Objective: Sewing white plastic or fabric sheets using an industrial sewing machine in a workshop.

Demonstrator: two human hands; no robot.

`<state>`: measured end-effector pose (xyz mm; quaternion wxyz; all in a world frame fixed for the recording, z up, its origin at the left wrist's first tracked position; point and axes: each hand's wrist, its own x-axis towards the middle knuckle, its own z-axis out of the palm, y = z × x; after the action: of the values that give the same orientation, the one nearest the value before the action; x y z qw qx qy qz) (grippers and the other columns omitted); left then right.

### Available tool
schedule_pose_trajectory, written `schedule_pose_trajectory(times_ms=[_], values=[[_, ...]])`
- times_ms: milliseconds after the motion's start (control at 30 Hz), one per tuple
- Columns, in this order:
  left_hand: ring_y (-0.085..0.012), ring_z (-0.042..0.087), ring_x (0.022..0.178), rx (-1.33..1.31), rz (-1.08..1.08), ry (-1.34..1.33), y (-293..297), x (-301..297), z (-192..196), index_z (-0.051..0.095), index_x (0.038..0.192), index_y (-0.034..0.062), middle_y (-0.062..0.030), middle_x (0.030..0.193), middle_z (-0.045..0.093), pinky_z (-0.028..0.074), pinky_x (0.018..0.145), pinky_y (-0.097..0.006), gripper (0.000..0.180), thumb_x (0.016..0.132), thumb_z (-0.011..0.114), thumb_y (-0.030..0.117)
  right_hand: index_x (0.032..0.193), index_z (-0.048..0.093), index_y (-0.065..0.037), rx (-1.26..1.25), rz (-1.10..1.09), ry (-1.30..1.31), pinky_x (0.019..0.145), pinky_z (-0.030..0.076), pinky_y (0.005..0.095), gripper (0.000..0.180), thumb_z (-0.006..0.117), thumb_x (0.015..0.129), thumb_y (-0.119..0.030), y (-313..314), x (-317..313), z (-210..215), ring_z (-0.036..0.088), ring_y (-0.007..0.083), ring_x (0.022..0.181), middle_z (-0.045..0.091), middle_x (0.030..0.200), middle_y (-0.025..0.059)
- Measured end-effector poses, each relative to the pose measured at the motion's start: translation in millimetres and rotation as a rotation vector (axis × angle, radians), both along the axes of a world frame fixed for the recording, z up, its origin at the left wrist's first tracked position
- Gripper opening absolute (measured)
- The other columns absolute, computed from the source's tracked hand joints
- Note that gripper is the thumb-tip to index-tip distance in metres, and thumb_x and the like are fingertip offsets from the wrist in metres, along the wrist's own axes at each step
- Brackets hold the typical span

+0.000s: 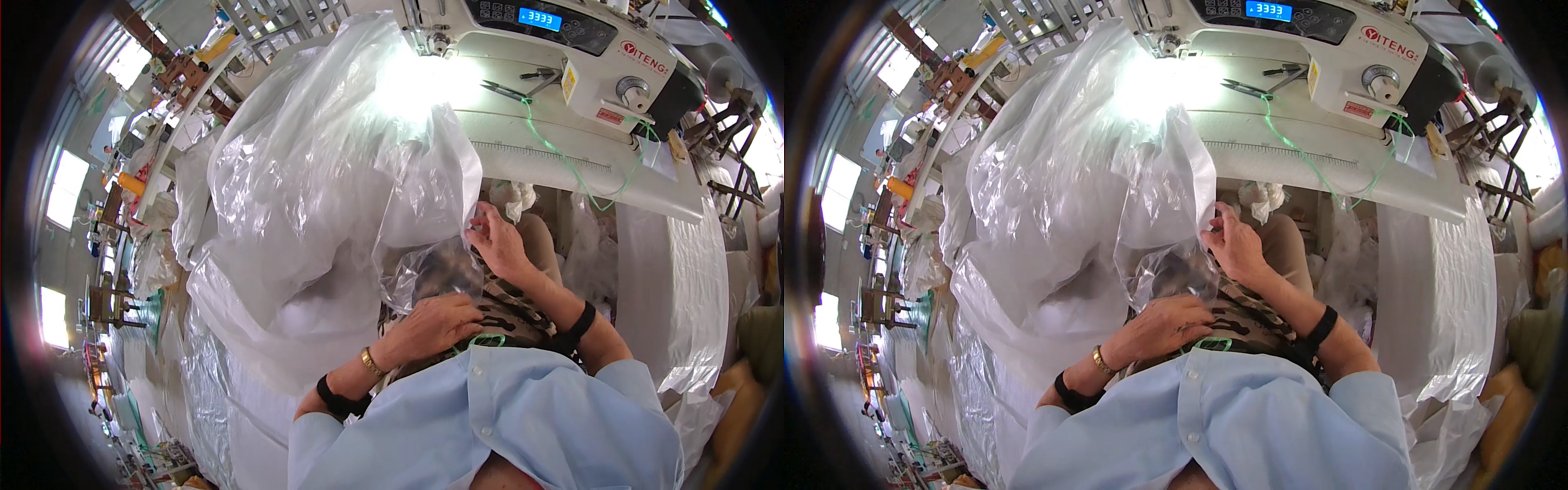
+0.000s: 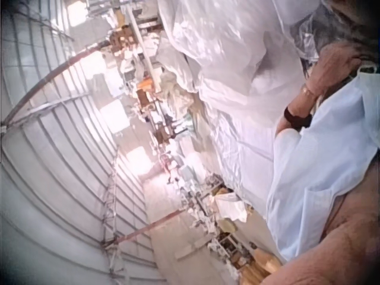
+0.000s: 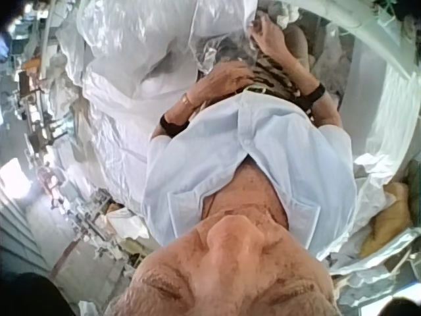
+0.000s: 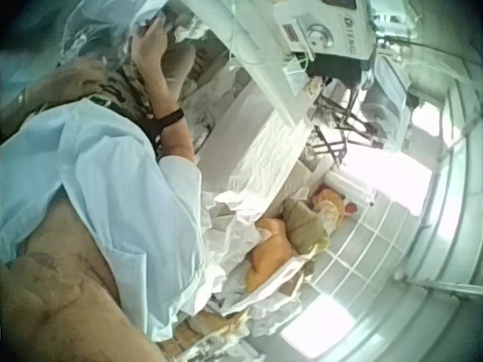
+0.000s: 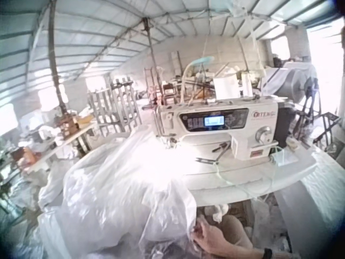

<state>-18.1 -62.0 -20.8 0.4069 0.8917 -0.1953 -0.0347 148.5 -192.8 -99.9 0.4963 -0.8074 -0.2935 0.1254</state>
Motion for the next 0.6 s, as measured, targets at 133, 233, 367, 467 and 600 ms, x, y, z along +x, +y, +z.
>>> schedule_pose_trajectory(times_ms=[133, 233, 367, 467, 600], values=[[-0.035, 0.06, 0.102, -0.059, -0.029, 0.096, -5, 11, -18, 0.063, 0.107, -0.0009, -0.0164, 0.109, 0.064, 0.048, 0.086, -0.04, 0.027, 0.091, 0.06, 0.021, 0.127, 0.043, 0.001, -0.179, 0.016, -0.309, 0.081, 0.049, 0.0436, 0.07, 0.071, 0.081, -0.043, 10, -7, 8, 0.063, 0.0343, 0.09, 0.064, 0.099, 0.0168], [-0.0343, 0.061, 0.104, -0.149, -0.033, 0.201, -8, 16, -32, 0.063, 0.109, -0.0007, -0.0168, 0.111, 0.064, 0.048, 0.089, -0.04, 0.027, 0.092, 0.058, 0.02, 0.126, 0.042, 0.002, -0.176, -0.035, -0.442, 0.082, 0.047, 0.0454, 0.073, 0.073, 0.079, -0.044, 16, -11, 15, 0.059, 0.0361, 0.094, 0.059, 0.102, 0.0171], [-0.0337, 0.062, 0.104, -0.162, -0.058, 0.199, -11, 24, -46, 0.063, 0.11, -0.0008, -0.0175, 0.112, 0.064, 0.048, 0.091, -0.04, 0.026, 0.092, 0.057, 0.017, 0.128, 0.038, 0.002, -0.024, -0.169, -0.4, 0.089, 0.043, 0.0453, 0.077, 0.077, 0.076, -0.038, 25, -20, 18, 0.051, 0.0372, 0.106, 0.051, 0.113, 0.0198], [-0.0339, 0.062, 0.104, -0.165, -0.041, 0.194, -15, 27, -48, 0.063, 0.11, -0.0007, -0.018, 0.112, 0.064, 0.048, 0.091, -0.04, 0.025, 0.092, 0.057, 0.016, 0.133, 0.034, 0.002, 0.086, -0.336, -0.371, 0.092, 0.04, 0.0446, 0.078, 0.077, 0.076, -0.031, 28, -18, 12, 0.047, 0.0379, 0.109, 0.048, 0.118, 0.0217], [-0.0341, 0.062, 0.104, -0.186, -0.119, 0.194, -20, 34, -46, 0.062, 0.112, -0.0003, -0.0182, 0.111, 0.065, 0.048, 0.091, -0.04, 0.025, 0.092, 0.057, 0.014, 0.134, 0.035, 0.004, 0.089, -0.324, -0.408, 0.091, 0.041, 0.0457, 0.064, 0.068, 0.084, -0.02, 31, -7, 0, 0.049, 0.0388, 0.105, 0.05, 0.117, 0.0218]])
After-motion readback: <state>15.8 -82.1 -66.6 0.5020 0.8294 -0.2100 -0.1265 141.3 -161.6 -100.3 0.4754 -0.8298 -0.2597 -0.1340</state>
